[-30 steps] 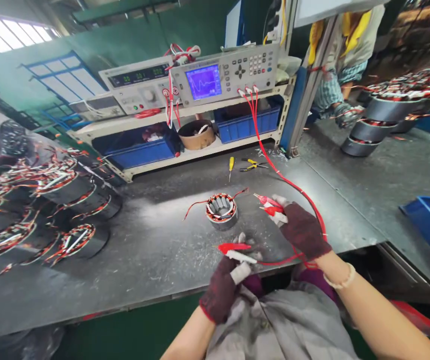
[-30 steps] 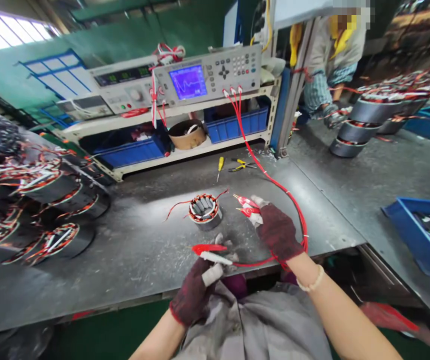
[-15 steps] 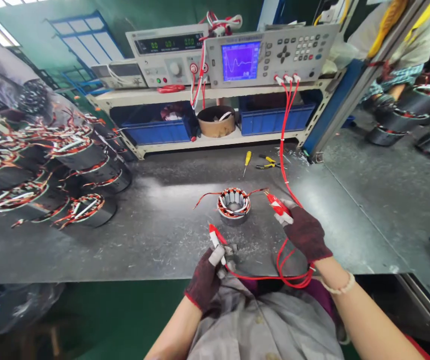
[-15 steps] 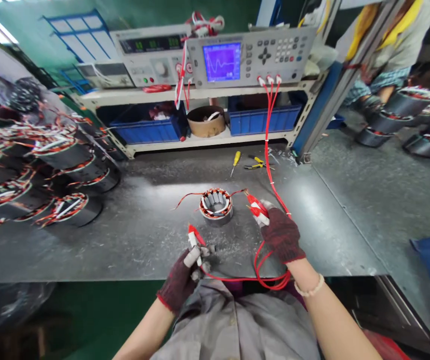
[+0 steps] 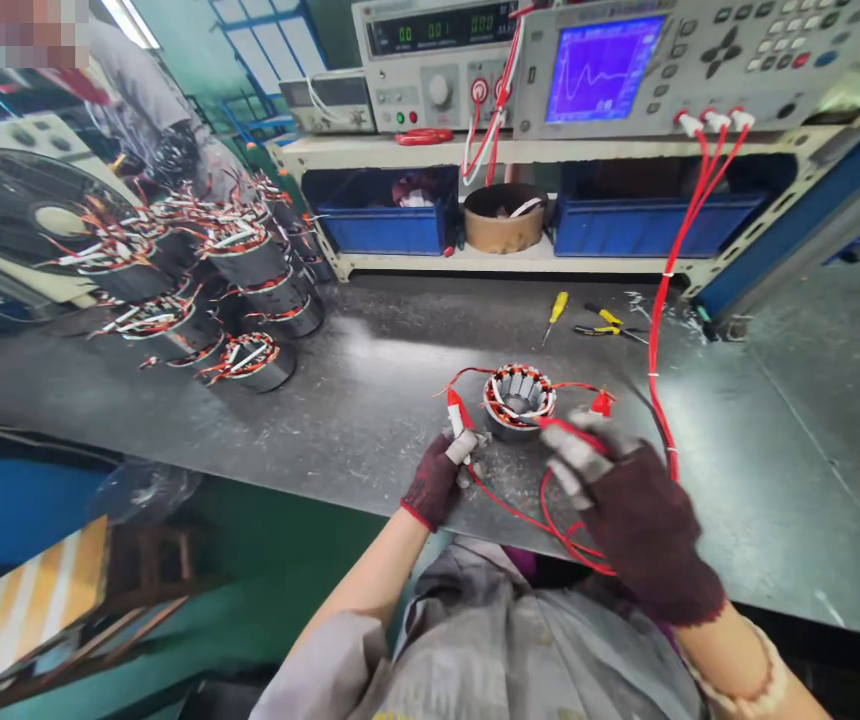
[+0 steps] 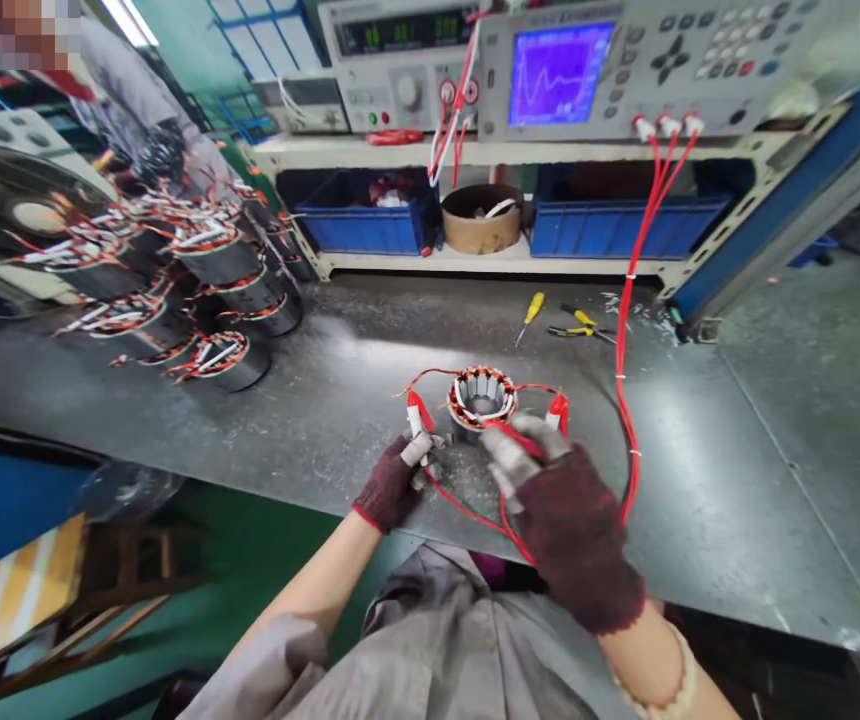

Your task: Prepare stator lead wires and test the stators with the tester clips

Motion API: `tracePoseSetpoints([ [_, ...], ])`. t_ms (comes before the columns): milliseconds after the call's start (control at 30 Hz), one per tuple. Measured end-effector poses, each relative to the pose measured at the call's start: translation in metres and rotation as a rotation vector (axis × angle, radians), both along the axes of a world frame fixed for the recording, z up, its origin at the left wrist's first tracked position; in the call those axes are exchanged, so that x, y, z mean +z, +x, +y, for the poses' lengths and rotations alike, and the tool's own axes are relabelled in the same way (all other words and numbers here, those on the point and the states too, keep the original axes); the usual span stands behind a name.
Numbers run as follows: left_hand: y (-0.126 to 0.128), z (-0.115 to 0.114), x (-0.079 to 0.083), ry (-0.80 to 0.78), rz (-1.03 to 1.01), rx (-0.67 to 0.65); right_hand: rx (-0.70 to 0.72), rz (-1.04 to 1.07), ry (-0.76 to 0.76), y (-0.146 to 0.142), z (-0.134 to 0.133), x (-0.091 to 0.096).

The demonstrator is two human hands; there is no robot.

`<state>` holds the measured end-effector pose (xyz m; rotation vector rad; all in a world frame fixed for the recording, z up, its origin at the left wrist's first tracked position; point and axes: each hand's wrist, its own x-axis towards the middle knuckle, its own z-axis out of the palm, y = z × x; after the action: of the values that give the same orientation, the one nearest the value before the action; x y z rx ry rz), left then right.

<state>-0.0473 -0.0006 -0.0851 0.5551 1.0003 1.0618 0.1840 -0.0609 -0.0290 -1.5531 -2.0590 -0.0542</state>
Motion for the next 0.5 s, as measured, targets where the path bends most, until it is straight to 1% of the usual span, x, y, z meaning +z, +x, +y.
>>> tracePoseSetpoints([
  [67, -0.003, -0.004, -0.002, 0.025, 0.030, -0.002, 0.127, -0.139, 0.031, -0.027, 0.007, 0.003],
  [100, -0.004, -0.005, -0.002, 0.030, 0.039, 0.000, 0.160, -0.198, 0.052, -0.037, 0.013, 0.003],
  [167, -0.006, -0.006, -0.003, 0.031, 0.047, -0.001, 0.167, -0.284, 0.105, -0.049, 0.025, -0.001],
  [233, -0.007, -0.006, -0.003, 0.039, 0.049, -0.005, 0.167, -0.339, 0.133, -0.051, 0.033, -0.007],
  [333, -0.008, -0.005, -0.002, 0.077, 0.077, -0.015, 0.198, -0.367, 0.152, -0.048, 0.038, -0.011],
  [500, -0.010, -0.003, 0.000, 0.135, 0.189, -0.035, 0.215, -0.409, 0.286, -0.046, 0.038, -0.006],
])
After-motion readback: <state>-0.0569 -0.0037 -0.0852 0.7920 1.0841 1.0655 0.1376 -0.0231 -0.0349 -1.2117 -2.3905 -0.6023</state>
